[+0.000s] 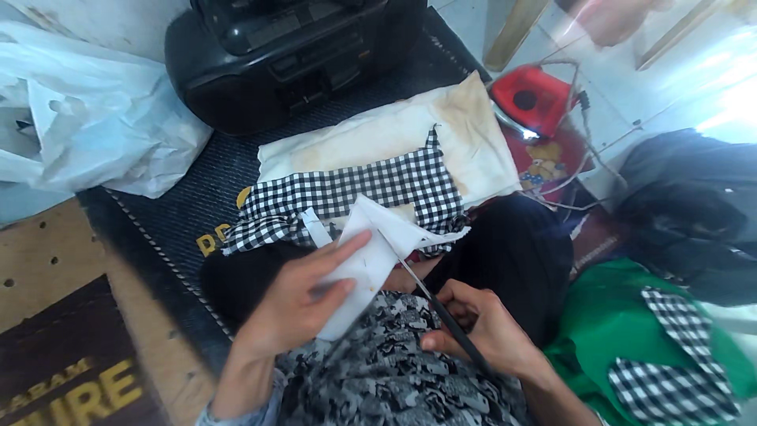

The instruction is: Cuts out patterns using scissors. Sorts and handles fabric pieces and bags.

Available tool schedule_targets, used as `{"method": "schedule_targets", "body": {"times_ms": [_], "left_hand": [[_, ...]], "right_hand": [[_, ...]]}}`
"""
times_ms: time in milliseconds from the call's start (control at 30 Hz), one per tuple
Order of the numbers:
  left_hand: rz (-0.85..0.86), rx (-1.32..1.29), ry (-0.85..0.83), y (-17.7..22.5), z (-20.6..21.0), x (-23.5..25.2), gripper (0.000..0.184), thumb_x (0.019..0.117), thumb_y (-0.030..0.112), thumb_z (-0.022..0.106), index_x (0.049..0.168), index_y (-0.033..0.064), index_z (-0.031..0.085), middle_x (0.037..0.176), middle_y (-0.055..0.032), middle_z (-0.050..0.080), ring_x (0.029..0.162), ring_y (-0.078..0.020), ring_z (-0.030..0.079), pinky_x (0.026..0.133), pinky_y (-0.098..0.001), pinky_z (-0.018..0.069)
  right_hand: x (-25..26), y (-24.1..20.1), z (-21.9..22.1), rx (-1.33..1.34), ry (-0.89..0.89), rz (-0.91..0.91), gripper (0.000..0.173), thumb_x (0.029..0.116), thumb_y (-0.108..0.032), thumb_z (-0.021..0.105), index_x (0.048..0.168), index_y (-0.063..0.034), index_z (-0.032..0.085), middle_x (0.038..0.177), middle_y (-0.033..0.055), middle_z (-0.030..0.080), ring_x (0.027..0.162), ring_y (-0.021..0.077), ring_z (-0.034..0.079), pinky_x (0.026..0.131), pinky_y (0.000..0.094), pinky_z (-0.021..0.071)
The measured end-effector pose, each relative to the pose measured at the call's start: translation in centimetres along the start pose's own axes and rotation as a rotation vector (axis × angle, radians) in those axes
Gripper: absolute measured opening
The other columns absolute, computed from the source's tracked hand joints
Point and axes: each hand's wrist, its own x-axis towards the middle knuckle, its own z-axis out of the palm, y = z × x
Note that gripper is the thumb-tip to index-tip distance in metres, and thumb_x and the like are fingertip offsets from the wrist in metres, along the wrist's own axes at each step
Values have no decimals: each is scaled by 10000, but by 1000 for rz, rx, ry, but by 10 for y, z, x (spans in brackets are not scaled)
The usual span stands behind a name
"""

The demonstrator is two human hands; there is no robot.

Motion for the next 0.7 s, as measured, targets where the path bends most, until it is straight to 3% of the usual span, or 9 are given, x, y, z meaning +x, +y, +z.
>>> {"method": "schedule_targets", "body": {"times_ms": [233,433,700], "left_hand": [[10,7,17,2,2,0,520,973,35,601,1485,100,541,1399,8,629,1110,-13,663,927,-197,573],[-25,64,43,4,2,1,547,964,61,612,1501,74,510,1462,-43,578,1156,-27,646,941,-205,567],[-7,-6,-15,5,3,2,536,966,47,619,1492,94,526,1410,-12,608,1087,-12,662,905,-196,579]], "right_hand": [[5,-4,3,-15,-4,7,630,789,-633,792,1057,-90,618,669,-135,587,555,-78,523,495,119,437],[6,-3,6,-7,7,18,629,787,-630,794,1068,-94,620,681,-136,594,565,-74,538,506,122,454],[12,-5,6,11,-17,47,681,768,-679,778,1086,-101,611,693,-144,586,571,-71,537,512,123,455]]}}
